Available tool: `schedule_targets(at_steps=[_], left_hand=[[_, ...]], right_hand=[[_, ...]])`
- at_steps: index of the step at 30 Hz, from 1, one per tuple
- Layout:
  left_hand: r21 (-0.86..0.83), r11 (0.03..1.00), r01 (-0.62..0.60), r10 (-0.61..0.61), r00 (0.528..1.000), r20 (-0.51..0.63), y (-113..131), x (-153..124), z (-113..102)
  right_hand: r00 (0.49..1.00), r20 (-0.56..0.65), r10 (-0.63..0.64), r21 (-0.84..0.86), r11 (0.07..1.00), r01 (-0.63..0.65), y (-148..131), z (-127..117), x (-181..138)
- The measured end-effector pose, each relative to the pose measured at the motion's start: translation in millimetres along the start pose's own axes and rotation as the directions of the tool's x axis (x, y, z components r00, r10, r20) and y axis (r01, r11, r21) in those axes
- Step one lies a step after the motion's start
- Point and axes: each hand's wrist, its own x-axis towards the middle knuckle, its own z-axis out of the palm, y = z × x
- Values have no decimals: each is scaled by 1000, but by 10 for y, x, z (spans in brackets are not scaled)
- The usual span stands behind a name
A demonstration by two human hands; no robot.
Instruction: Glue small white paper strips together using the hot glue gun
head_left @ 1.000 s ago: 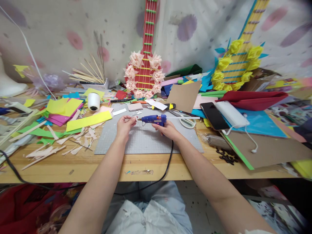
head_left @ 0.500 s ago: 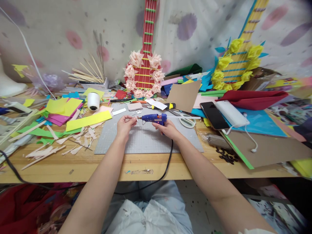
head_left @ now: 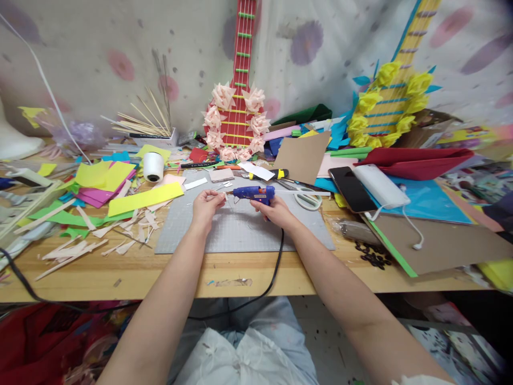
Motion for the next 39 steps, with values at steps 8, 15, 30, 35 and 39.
schedule_targets(at_steps=[8,15,30,35,39], left_hand=[[14,1000,-2,2,1000,16,20,-28,10],[-32,999,5,-5,1000,1,16,-9,5],[-242,970,-6,-19,995,-100,39,59,-35],[-274,961,-15,-23,991,-133,51,48,-30],[-267,963,-17,-21,990,-142,44,44,-20]], right_hand=[[1000,-15,13,36,999,-12,7,8,8],[982,-189,5,95,995,13,70,-55,90],[890,-419,-179,-546,833,-90,218,-381,248],[962,-264,72,-670,704,-237,20,-582,-6],[992,72,106,-580,813,-45,-168,-360,-20]])
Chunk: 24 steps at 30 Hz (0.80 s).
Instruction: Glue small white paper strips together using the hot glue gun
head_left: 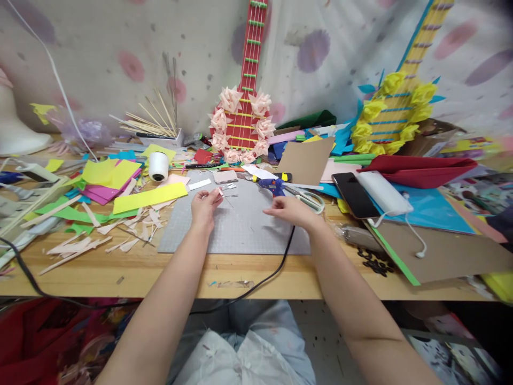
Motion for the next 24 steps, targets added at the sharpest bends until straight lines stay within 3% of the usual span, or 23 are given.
schedule_targets(at_steps=[4,9,13,24], left_hand=[[9,1000,-16,16,1000,9,-18,3,1],[-3,1000,-17,17,1000,-4,-8,-23,23],[8,1000,-25,25,1000,-1,-2,-48,40],[30,999,-18,15,993,113,-47,-19,16]], right_hand=[[981,-69,-183,208,959,193,-394,374,210],[959,-183,-214,261,930,258,-660,740,407],[938,-251,-240,241,923,301,-678,803,406],[931,-219,-293,358,863,356,-557,817,379]])
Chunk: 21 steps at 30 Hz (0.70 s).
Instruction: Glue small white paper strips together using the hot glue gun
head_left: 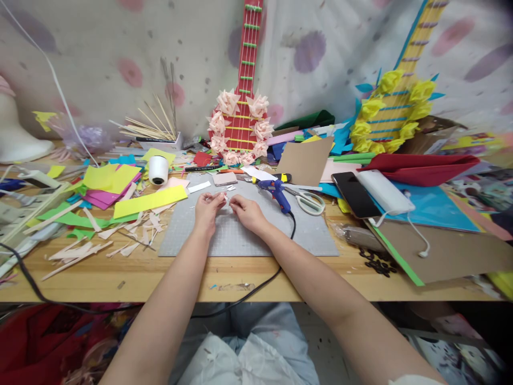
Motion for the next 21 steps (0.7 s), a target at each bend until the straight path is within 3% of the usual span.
schedule_targets(at_steps=[8,12,21], left_hand=[[-15,999,33,-33,999,37,5,9,-17],[-38,999,38,-35,998,61,-3,13,-16],[-145,989,30,-2,982,187,55,-22,15]], right_hand=[[1000,-14,-28,68,997,29,57,-3,-9],[999,42,14,188,982,-22,80,0,-7],[985,169,-25,454,889,-55,-14,-94,20]])
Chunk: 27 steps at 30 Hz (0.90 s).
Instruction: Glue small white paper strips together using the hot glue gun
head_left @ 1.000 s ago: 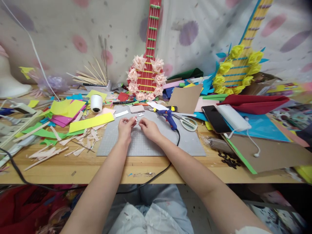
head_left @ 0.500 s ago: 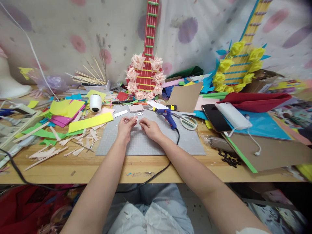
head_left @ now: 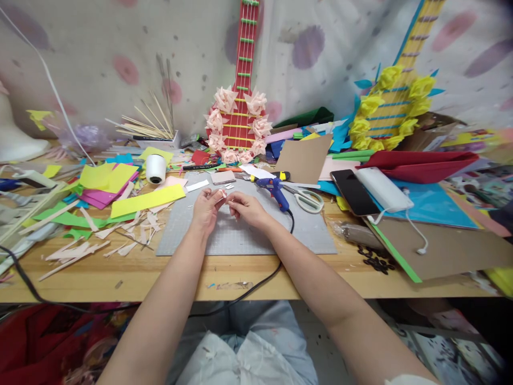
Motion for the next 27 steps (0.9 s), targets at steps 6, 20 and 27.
schedule_targets(at_steps=[6,20,27], left_hand=[[-24,999,47,-45,996,82,21,-25,-3],[18,996,88,-87,995,-45,-43,16,-30],[66,990,122,-116,989,-96,-70,-36,30]], right_hand=[[979,195,51,237,967,-97,-114,-24,-36],[991,-118,-70,-106,993,58,-18,91,-2],[973,-221,-67,-211,977,19,65,149,26]])
